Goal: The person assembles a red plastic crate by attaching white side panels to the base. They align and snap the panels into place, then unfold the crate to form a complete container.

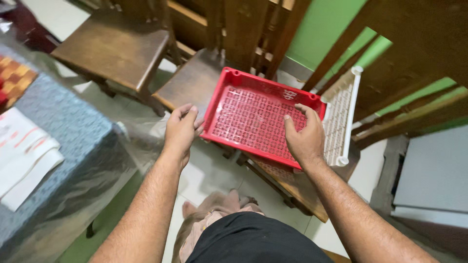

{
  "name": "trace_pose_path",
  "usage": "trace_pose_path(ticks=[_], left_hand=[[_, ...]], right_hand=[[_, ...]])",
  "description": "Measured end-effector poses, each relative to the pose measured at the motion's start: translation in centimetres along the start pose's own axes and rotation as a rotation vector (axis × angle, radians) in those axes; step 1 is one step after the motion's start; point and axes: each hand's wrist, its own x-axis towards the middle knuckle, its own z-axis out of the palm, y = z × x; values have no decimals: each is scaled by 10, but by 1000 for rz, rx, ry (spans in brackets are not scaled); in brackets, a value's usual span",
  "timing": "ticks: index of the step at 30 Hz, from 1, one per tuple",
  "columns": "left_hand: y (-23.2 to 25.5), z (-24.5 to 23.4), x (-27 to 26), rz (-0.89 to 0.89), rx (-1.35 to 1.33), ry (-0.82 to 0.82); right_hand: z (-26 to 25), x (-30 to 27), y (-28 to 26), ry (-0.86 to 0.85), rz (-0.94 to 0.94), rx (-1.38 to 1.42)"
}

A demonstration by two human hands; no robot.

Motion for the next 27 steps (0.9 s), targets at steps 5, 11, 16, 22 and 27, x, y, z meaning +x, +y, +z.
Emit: trace_pose_path(ticks=[5,11,16,22,27], left_hand=[[26,-51,-33,58,-2,33],[37,-153,-84,68,-22,107],[41,-265,-131,69,53,211],[44,-374,-170,81,49,391],[49,-425,-194,117,10,515]], right_hand=[[32,-12,-50,-75,-64,55],[100,-56,-130,-210,-120,159],[162,-113,-212,-370,-63,197],[213,-156,-290,-582,-1,329],[239,-162,-323,-665,-158,288]])
